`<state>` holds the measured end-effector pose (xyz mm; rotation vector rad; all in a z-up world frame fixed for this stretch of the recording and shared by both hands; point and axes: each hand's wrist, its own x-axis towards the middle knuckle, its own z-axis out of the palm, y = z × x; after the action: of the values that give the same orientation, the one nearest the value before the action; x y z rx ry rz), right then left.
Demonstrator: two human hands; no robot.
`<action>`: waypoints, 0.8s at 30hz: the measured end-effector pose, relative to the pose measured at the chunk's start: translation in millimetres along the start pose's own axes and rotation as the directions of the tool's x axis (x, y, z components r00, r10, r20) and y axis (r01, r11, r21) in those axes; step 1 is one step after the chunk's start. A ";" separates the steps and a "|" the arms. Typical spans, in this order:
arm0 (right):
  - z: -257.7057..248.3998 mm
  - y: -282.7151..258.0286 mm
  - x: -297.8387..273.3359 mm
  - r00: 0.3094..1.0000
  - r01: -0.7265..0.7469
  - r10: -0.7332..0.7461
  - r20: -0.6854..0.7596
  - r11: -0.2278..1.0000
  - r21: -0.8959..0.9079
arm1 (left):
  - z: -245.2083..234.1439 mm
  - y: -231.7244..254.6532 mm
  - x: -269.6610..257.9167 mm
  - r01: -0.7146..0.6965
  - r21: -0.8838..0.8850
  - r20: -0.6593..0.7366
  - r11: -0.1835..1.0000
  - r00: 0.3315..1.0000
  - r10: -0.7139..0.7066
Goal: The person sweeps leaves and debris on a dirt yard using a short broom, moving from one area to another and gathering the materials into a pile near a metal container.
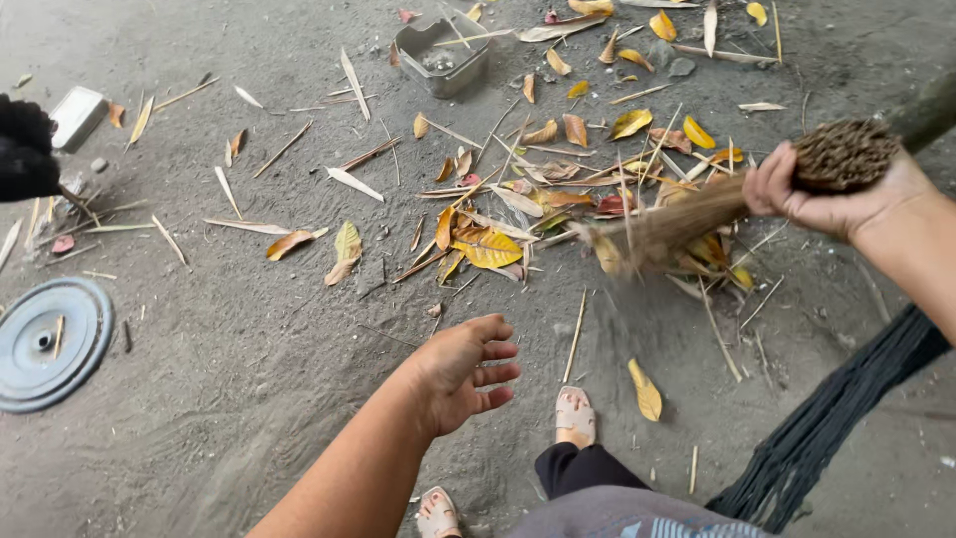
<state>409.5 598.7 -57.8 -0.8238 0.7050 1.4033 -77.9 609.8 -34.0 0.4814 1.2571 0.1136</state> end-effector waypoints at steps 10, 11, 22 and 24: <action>62.5 93.1 5.9 0.962 -0.033 0.222 0.161 0.676 -0.736 | 10.0 19.4 6.2 -0.024 -0.302 -0.152 0.953 0.988 -0.023; 61.3 110.9 -3.6 0.980 -0.029 0.177 0.089 0.570 -0.821 | 5.3 20.7 3.7 -0.049 -0.316 -0.171 0.947 0.985 -0.006; 74.2 303.9 51.1 0.739 -0.526 0.623 -0.258 0.294 -0.798 | -73.2 23.9 -6.7 -0.117 -0.444 -0.290 0.888 0.957 -0.019; 100.0 284.3 84.9 0.813 -0.565 0.412 -0.411 0.393 -0.726 | -92.2 26.9 -11.4 -0.142 -0.459 -0.313 0.877 0.950 -0.010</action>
<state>125.8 725.7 -95.1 -1.5881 0.3673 2.3232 -162.7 656.4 -33.6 0.0742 1.4570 0.5653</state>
